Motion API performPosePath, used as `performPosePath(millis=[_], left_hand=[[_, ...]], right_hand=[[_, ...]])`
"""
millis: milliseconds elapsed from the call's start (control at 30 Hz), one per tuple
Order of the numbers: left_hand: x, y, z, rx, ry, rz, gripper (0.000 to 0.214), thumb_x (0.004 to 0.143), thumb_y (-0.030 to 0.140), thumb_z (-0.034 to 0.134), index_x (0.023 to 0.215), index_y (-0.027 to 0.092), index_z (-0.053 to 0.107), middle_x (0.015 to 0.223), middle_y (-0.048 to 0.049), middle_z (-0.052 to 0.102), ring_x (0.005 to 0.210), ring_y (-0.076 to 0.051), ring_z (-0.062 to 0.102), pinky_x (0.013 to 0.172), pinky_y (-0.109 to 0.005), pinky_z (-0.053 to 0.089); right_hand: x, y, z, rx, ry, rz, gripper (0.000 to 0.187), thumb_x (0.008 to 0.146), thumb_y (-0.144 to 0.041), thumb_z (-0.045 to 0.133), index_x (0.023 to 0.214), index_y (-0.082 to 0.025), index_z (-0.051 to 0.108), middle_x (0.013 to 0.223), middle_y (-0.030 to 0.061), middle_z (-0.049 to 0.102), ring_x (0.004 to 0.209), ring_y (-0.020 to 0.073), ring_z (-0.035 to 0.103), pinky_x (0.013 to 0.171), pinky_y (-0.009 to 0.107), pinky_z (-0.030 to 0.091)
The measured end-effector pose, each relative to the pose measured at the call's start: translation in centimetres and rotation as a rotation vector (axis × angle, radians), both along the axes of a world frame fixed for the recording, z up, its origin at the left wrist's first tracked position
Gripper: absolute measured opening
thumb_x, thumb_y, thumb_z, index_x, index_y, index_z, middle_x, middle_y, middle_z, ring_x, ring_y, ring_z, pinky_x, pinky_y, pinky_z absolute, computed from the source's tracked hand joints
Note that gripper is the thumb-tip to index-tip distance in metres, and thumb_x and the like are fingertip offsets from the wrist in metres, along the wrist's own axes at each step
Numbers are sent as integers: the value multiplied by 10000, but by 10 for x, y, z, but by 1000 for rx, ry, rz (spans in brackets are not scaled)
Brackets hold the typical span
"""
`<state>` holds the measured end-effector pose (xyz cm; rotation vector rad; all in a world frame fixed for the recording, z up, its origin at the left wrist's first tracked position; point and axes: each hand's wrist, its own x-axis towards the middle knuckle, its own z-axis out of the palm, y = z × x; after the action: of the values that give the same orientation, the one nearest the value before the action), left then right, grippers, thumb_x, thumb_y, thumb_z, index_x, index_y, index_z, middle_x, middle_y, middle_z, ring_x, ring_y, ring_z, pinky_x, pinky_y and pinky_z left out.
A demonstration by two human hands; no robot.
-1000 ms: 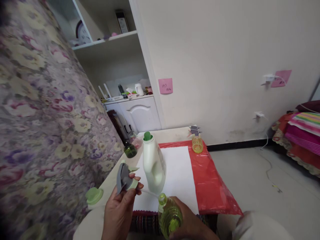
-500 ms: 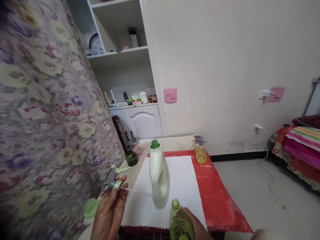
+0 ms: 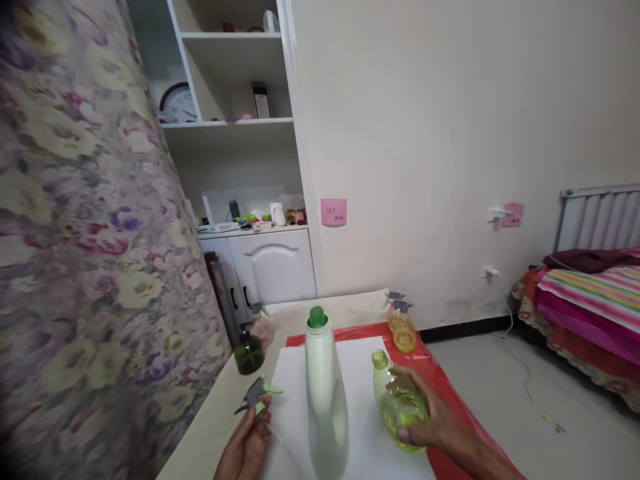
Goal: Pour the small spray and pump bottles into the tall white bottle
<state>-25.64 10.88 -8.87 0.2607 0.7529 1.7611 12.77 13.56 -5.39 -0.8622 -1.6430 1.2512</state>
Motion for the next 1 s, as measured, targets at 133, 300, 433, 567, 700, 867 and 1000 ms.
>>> performPosePath(millis=[133, 300, 433, 567, 700, 867, 1000], left_hand=[[-3, 8, -25, -17, -9, -77, 230, 794, 93, 623, 1003, 137, 709, 887, -79, 742, 719, -140, 692, 686, -221, 564], [-5, 6, -38, -109, 2, -88, 167, 722, 122, 708, 888, 142, 716, 903, -78, 754, 686, -151, 689, 656, -245, 566], [-7, 4, -48, -180, 11, -67, 155, 719, 112, 710, 872, 133, 699, 829, -68, 754, 661, -153, 688, 607, -235, 556], [-6, 2, -52, -200, 32, -66, 134, 786, 121, 662, 920, 124, 677, 882, -78, 754, 643, -141, 681, 606, -234, 551], [-5, 1, -53, -231, 36, -54, 129, 815, 112, 629, 940, 111, 658, 874, -91, 750, 637, -140, 677, 618, -241, 551], [-5, -1, -51, -224, 40, -67, 141, 824, 124, 625, 963, 118, 647, 893, -94, 745, 638, -144, 676, 613, -245, 545], [-3, -3, -47, -222, 43, -59, 137, 835, 110, 608, 970, 118, 635, 878, -91, 743, 642, -145, 677, 619, -249, 545]], right_hand=[[-20, 11, 52, 62, -81, -44, 842, 590, -417, 804, 1338, -267, 448, 1306, 121, 568, 1251, 366, 486, 1040, 504, 389], [-46, 34, 93, 192, -220, -74, 771, 609, -328, 802, 1300, -247, 469, 1326, 96, 559, 1226, 337, 513, 1033, 484, 408], [-57, 55, 112, 297, -441, -195, 768, 600, -295, 793, 1280, -221, 444, 1253, 100, 593, 1161, 300, 558, 999, 452, 435], [-63, 66, 130, 409, -625, -233, 773, 598, -285, 777, 1286, -193, 437, 1215, 108, 601, 1119, 278, 573, 968, 417, 452], [-67, 68, 142, 464, -709, -240, 776, 582, -259, 772, 1288, -190, 458, 1205, 112, 590, 1080, 284, 572, 936, 422, 458], [-72, 68, 150, 532, -836, -246, 775, 582, -267, 769, 1295, -217, 469, 1191, 100, 578, 1062, 292, 564, 905, 422, 465], [-77, 65, 159, 592, -932, -249, 771, 586, -235, 746, 1305, -184, 475, 1168, 118, 575, 1046, 300, 558, 901, 421, 458]])
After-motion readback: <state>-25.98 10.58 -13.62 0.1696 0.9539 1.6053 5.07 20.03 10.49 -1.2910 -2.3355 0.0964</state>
